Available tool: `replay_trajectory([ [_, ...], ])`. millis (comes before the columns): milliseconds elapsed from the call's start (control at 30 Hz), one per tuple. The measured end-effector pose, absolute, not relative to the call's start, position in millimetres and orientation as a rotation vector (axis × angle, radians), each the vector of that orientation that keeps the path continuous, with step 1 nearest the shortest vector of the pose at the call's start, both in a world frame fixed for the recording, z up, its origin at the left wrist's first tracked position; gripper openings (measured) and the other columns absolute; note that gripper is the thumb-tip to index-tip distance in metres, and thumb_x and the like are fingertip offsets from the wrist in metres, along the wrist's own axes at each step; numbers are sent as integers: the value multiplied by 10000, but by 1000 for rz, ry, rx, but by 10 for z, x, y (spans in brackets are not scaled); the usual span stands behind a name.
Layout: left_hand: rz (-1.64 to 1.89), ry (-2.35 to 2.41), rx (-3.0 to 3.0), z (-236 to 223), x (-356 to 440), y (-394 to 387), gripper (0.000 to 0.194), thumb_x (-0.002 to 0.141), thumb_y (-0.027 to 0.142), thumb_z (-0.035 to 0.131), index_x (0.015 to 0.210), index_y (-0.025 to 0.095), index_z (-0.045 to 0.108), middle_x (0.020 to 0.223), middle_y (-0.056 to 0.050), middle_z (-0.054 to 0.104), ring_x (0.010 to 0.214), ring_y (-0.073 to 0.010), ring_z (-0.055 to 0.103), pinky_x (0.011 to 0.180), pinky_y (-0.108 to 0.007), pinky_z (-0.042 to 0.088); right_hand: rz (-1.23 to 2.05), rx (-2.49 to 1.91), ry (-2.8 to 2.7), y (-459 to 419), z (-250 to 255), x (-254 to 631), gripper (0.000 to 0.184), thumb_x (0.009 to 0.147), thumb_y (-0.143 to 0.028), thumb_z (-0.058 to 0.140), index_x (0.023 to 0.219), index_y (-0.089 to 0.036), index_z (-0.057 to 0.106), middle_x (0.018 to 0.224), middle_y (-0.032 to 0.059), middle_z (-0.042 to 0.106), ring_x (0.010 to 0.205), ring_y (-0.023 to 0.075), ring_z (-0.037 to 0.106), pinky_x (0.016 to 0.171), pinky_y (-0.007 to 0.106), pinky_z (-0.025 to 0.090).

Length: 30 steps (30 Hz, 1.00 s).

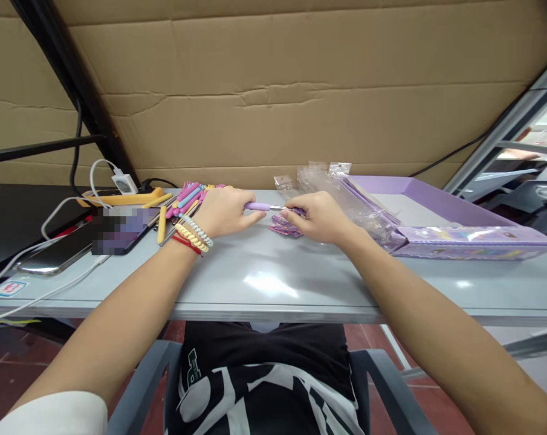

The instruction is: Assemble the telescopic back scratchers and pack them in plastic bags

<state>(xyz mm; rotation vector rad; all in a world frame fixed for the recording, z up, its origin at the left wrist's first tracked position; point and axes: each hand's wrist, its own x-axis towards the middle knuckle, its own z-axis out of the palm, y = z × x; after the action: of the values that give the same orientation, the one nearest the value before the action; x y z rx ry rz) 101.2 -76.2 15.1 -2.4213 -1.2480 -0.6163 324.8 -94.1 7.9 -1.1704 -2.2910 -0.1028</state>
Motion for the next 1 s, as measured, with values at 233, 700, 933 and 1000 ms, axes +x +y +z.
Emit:
replay_trajectory([
  [233, -606, -1268, -2471, 155, 1018, -742, 385, 829, 525, 504, 690, 189, 632, 661, -46, 655, 639, -196, 582, 532, -295, 262, -133, -1152, -2319, -934, 74, 3260, 261, 835, -302, 485, 699, -166, 662, 569, 14, 561, 522, 109, 382, 568, 272, 247],
  [700, -561, -1073, -2659, -11, 1205, -781, 320, 942, 397, 427, 911, 183, 663, 826, -68, 707, 748, -206, 631, 600, -298, 348, -177, -1128, -2449, -942, 56, 3256, 278, 868, -276, 463, 714, -168, 667, 643, 36, 647, 580, 127, 476, 577, 272, 243],
  [933, -553, -1002, -2672, -20, 1187, -772, 316, 964, 369, 405, 1016, 199, 667, 919, -59, 719, 834, -206, 648, 637, -291, 367, -149, -1101, -2431, -966, 65, 3245, 266, 857, -257, 471, 696, -167, 662, 625, 28, 642, 557, 115, 482, 577, 269, 244],
  [1000, -560, -996, -2679, -14, 1183, -773, 328, 965, 384, 401, 1026, 203, 668, 925, -57, 719, 838, -202, 648, 642, -287, 372, -141, -1099, -2430, -969, 66, 3243, 265, 856, -260, 474, 692, -167, 660, 628, 29, 644, 561, 116, 489, 579, 269, 248],
])
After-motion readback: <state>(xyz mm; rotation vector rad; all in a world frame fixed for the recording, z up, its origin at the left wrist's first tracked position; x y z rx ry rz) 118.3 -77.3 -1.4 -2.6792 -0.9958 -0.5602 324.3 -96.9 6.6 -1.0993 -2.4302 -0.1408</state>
